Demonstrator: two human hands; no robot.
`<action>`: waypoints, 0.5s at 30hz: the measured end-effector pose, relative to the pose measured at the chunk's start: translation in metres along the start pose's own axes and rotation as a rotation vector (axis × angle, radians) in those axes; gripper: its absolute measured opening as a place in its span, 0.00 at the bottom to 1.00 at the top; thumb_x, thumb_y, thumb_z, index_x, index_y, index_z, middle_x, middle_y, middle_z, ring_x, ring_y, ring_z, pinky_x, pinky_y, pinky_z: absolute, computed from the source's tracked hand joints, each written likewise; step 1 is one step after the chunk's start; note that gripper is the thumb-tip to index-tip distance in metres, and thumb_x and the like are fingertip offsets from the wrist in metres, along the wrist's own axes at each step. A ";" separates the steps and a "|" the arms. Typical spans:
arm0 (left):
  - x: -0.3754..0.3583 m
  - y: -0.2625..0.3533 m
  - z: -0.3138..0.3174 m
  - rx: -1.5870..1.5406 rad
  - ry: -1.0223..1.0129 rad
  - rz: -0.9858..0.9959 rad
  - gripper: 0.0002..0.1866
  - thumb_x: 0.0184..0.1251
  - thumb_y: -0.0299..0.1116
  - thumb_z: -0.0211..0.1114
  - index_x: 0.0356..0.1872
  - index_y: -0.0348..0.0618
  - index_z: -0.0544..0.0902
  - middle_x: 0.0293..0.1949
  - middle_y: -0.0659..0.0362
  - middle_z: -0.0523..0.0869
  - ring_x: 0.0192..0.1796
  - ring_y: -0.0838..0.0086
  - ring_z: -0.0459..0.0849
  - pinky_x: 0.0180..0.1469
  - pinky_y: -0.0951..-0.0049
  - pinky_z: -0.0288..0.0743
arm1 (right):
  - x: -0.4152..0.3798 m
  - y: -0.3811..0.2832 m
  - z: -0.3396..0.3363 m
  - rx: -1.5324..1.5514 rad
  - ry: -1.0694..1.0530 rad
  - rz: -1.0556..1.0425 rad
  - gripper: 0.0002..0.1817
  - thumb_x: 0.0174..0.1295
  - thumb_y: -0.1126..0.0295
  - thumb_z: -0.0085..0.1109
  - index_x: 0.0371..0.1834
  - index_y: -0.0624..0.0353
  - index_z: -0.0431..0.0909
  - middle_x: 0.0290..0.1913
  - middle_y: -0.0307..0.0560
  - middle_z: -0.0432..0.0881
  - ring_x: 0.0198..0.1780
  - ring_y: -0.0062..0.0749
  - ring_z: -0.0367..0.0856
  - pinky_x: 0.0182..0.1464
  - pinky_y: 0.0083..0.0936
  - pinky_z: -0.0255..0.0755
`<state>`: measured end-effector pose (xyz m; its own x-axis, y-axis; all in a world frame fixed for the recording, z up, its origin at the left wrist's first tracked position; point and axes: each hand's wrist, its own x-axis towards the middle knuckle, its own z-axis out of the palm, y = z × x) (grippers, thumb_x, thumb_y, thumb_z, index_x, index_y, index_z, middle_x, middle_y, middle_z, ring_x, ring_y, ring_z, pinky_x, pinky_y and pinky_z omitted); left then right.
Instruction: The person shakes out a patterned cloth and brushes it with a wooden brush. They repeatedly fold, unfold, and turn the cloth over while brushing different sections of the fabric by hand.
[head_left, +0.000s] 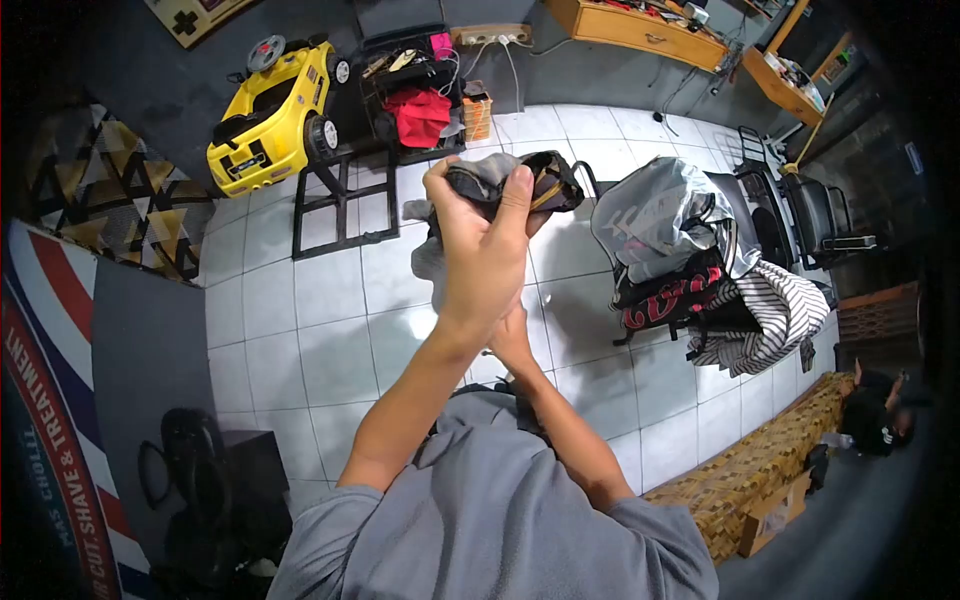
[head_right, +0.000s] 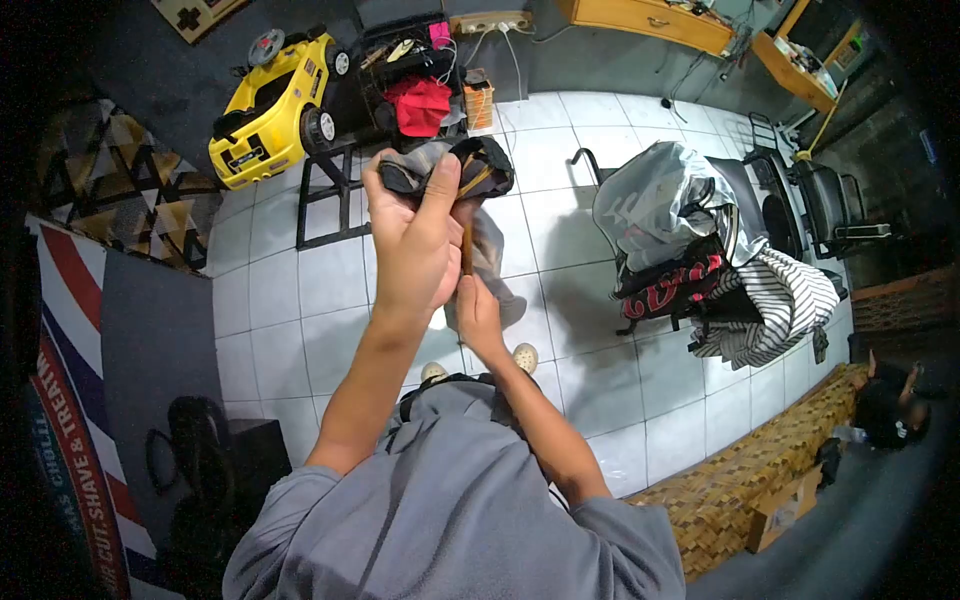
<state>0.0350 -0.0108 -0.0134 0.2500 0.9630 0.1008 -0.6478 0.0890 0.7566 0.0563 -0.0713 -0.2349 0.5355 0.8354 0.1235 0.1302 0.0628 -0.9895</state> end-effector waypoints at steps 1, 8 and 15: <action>0.001 0.005 -0.001 -0.016 -0.036 0.010 0.17 0.65 0.22 0.59 0.48 0.47 0.62 0.42 0.59 0.76 0.42 0.72 0.81 0.44 0.67 0.81 | -0.002 0.030 -0.003 -0.138 -0.100 0.057 0.24 0.72 0.56 0.35 0.32 0.66 0.73 0.27 0.60 0.76 0.31 0.47 0.77 0.37 0.39 0.69; 0.017 0.052 -0.029 0.034 -0.063 0.079 0.15 0.61 0.18 0.57 0.48 0.44 0.67 0.39 0.61 0.79 0.40 0.76 0.81 0.43 0.73 0.79 | -0.090 0.213 -0.112 -0.773 -0.393 0.431 0.33 0.66 0.46 0.36 0.32 0.69 0.79 0.32 0.67 0.80 0.37 0.59 0.81 0.40 0.45 0.73; 0.024 0.054 -0.055 0.365 -0.214 -0.165 0.20 0.55 0.17 0.51 0.51 0.38 0.69 0.36 0.63 0.77 0.35 0.81 0.77 0.40 0.79 0.74 | 0.005 0.059 -0.111 0.278 -0.217 0.687 0.27 0.67 0.40 0.39 0.17 0.48 0.62 0.11 0.31 0.58 0.10 0.16 0.53 0.11 0.21 0.48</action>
<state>-0.0341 0.0307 -0.0056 0.4969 0.8656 0.0623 -0.3002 0.1041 0.9482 0.1594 -0.1244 -0.2846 0.2406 0.8231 -0.5144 -0.4019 -0.3979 -0.8247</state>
